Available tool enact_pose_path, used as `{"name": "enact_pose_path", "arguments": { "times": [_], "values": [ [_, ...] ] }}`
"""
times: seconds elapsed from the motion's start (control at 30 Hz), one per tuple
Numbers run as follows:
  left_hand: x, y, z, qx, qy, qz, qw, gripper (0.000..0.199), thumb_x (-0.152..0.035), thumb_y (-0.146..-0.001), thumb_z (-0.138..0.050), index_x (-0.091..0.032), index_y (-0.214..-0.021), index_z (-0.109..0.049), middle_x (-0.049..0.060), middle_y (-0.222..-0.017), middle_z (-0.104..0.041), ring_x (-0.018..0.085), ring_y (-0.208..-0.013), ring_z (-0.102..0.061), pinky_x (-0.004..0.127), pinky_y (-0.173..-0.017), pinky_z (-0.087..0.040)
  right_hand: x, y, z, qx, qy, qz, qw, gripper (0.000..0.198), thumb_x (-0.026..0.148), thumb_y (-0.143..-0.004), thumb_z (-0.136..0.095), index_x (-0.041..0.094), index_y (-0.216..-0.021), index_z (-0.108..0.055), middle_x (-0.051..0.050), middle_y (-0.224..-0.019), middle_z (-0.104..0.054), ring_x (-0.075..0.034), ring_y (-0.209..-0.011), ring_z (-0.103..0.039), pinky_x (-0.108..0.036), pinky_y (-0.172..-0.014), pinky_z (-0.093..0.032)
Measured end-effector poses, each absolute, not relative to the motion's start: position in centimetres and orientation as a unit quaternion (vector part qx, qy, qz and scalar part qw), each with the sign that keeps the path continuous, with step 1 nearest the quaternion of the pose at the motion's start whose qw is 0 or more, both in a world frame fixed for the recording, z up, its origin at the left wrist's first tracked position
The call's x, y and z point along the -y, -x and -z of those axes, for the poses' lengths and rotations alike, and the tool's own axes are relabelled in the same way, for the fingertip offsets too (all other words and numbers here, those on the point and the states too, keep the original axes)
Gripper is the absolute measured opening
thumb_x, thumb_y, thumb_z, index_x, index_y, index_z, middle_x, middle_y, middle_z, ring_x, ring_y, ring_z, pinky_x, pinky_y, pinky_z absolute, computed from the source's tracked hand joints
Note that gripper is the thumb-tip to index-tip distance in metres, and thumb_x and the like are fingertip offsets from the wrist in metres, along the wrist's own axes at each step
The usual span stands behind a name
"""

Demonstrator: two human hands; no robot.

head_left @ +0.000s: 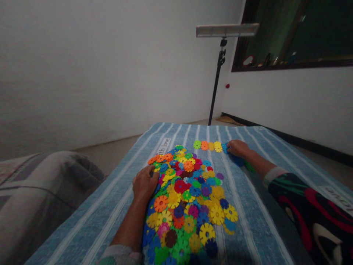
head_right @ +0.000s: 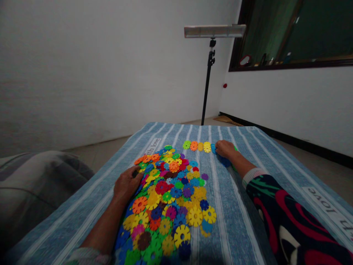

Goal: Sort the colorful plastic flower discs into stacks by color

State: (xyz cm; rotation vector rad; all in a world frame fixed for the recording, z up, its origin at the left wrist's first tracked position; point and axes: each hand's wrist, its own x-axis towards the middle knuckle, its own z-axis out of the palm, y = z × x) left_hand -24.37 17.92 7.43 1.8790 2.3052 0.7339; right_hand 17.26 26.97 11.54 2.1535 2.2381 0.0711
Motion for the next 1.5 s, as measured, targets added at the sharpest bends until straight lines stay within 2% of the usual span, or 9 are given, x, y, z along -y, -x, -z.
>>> {"name": "enact_pose_path", "arguments": {
  "times": [0.37, 0.53, 0.63, 0.8, 0.9, 1.0, 1.17, 1.3, 1.5],
  "values": [
    [-18.1, 24.5, -7.6, -0.752, -0.61, -0.248, 0.03, 0.042, -0.034, -0.085, -0.053, -0.02, -0.12, -0.07, 0.009, -0.129, -0.069, 0.03, -0.118, -0.063, 0.04, -0.1, -0.048, -23.6, -15.1, -12.0, -0.755, -0.656, -0.021, -0.008, 0.04, 0.02, -0.091, -0.052, 0.023, -0.127, -0.069, -0.012, -0.122, -0.072, -0.028, -0.113, -0.065, -0.033, -0.089, -0.048],
    [-18.2, 24.8, -7.6, -0.751, -0.61, -0.253, 0.029, 0.039, -0.036, -0.085, -0.053, -0.022, -0.116, -0.072, 0.008, -0.125, -0.071, 0.03, -0.113, -0.065, 0.04, -0.095, -0.05, -20.4, -12.3, -12.4, -0.778, -0.628, 0.005, -0.016, 0.027, 0.028, -0.094, -0.052, 0.023, -0.11, -0.074, -0.01, -0.108, -0.075, -0.024, -0.103, -0.068, -0.027, -0.079, -0.046],
    [-18.3, 24.9, -7.5, -0.751, -0.608, -0.256, 0.026, 0.04, -0.036, -0.085, -0.053, -0.022, -0.116, -0.072, 0.008, -0.126, -0.071, 0.03, -0.113, -0.065, 0.04, -0.095, -0.05, -16.9, -10.6, -11.8, -0.795, -0.605, 0.026, -0.045, 0.026, 0.031, -0.096, -0.051, 0.023, -0.107, -0.073, -0.009, -0.103, -0.076, -0.022, -0.099, -0.068, -0.026, -0.075, -0.042],
    [-18.7, 24.8, -7.2, -0.747, -0.61, -0.263, 0.022, 0.04, -0.037, -0.085, -0.052, -0.022, -0.115, -0.073, 0.009, -0.127, -0.07, 0.031, -0.114, -0.064, 0.04, -0.095, -0.049, -10.7, -9.6, -9.5, -0.808, -0.57, 0.061, -0.136, 0.023, 0.028, -0.095, -0.05, 0.021, -0.088, -0.071, -0.006, -0.094, -0.072, -0.019, -0.09, -0.064, -0.028, -0.076, -0.04],
    [-18.9, 24.8, -7.2, -0.745, -0.612, -0.265, 0.021, 0.039, -0.037, -0.084, -0.052, -0.022, -0.114, -0.073, 0.01, -0.125, -0.071, 0.032, -0.112, -0.065, 0.04, -0.093, -0.05, -7.8, -9.7, -8.3, -0.793, -0.564, 0.09, -0.212, 0.02, 0.028, -0.093, -0.053, 0.021, -0.086, -0.07, -0.005, -0.09, -0.069, -0.019, -0.088, -0.062, -0.03, -0.08, -0.043],
    [-19.1, 24.8, -7.4, -0.746, -0.611, -0.264, 0.016, 0.037, -0.036, -0.082, -0.055, -0.025, -0.112, -0.074, 0.009, -0.119, -0.074, 0.031, -0.109, -0.065, 0.039, -0.089, -0.05, -5.6, -9.5, -7.5, -0.755, -0.562, 0.158, -0.299, 0.016, 0.025, -0.089, -0.057, 0.023, -0.098, -0.07, -0.005, -0.099, -0.069, -0.02, -0.093, -0.062, -0.032, -0.084, -0.047],
    [-18.8, 24.3, -8.2, -0.758, -0.61, -0.228, 0.024, 0.043, -0.037, -0.083, -0.053, -0.023, -0.119, -0.072, 0.01, -0.121, -0.073, 0.031, -0.107, -0.067, 0.038, -0.087, -0.051, -3.7, -7.3, -5.9, -0.681, -0.562, 0.219, -0.415, 0.04, 0.025, -0.083, -0.061, 0.023, -0.123, -0.064, -0.009, -0.129, -0.063, -0.025, -0.121, -0.057, -0.04, -0.107, -0.044],
    [-18.4, 23.9, -8.8, -0.764, -0.608, -0.211, 0.033, 0.048, -0.038, -0.085, -0.049, -0.021, -0.125, -0.069, 0.012, -0.126, -0.07, 0.032, -0.109, -0.067, 0.038, -0.085, -0.052, -3.2, -4.9, -4.5, -0.652, -0.562, 0.236, -0.45, 0.047, 0.028, -0.084, -0.059, 0.022, -0.131, -0.059, -0.011, -0.136, -0.058, -0.026, -0.129, -0.053, -0.044, -0.114, -0.04],
    [-18.3, 23.6, -8.8, -0.757, -0.615, -0.217, 0.042, 0.046, -0.039, -0.085, -0.049, -0.021, -0.122, -0.07, 0.01, -0.121, -0.073, 0.029, -0.107, -0.067, 0.034, -0.083, -0.051, -2.5, -3.5, -3.2, -0.665, -0.535, 0.221, -0.472, 0.055, 0.025, -0.083, -0.061, 0.024, -0.137, -0.055, -0.012, -0.143, -0.055, -0.028, -0.136, -0.048, -0.049, -0.116, -0.038]
  ]
}}
